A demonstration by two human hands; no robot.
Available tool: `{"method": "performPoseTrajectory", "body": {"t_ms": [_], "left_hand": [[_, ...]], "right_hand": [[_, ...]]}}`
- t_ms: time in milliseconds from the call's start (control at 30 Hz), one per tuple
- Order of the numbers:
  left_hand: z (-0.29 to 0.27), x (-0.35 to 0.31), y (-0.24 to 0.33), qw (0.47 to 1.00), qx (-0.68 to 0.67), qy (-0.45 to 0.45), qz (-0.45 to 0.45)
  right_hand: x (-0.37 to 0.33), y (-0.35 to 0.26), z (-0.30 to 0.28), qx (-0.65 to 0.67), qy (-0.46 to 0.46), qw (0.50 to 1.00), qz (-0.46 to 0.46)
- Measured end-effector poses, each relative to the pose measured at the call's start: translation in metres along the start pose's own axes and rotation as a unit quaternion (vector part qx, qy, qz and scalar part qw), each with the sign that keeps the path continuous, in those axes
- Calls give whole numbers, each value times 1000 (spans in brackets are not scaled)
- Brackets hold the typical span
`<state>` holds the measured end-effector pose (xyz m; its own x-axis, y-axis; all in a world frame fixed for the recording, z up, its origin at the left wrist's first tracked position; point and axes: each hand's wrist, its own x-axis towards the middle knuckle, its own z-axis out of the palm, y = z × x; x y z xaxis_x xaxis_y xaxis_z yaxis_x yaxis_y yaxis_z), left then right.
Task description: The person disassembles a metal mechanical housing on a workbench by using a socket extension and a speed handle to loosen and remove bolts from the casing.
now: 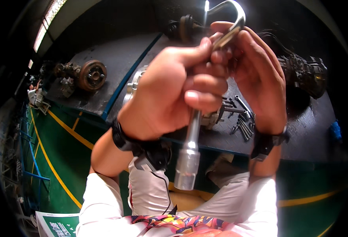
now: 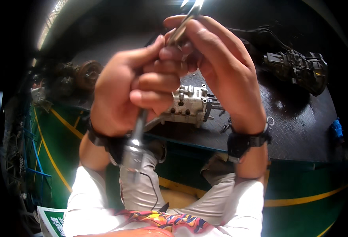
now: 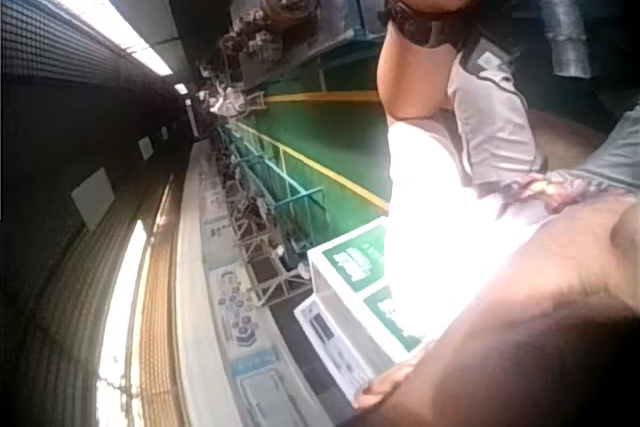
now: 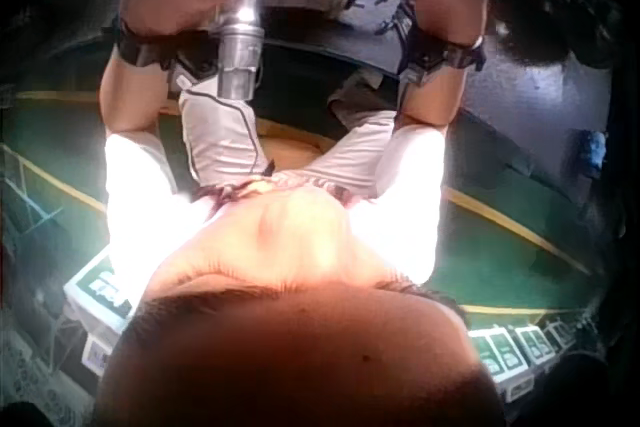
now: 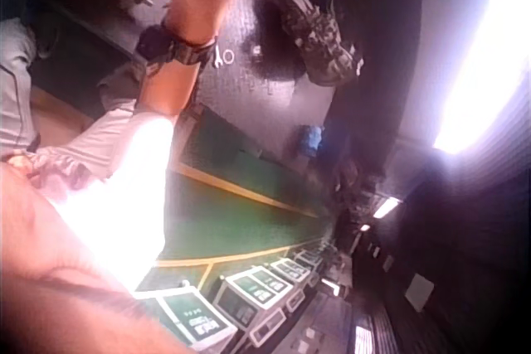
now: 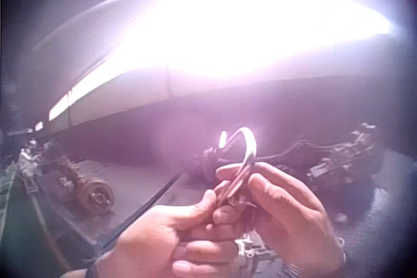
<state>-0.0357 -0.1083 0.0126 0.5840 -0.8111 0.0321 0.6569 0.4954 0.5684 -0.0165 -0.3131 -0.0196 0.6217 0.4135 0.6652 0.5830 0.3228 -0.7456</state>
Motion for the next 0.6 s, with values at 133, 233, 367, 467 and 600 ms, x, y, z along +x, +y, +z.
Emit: {"method": "performPoseTrajectory", "body": {"t_ms": [133,233,367,467,600], "left_hand": [[6,43,24,998,52,39,-9],[-11,74,41,982,166,69,53],[-55,125,55,913,362,134,136],[-99,156,72,904,375,138,150],[-156,182,93,891,401,123,174]], "right_hand": [[-31,39,-6,167,177,966,-85],[-43,66,-9,100,237,965,-47],[-33,86,-44,29,293,956,23],[-18,113,-69,-51,284,957,24],[0,158,-83,-108,194,971,88]]}}
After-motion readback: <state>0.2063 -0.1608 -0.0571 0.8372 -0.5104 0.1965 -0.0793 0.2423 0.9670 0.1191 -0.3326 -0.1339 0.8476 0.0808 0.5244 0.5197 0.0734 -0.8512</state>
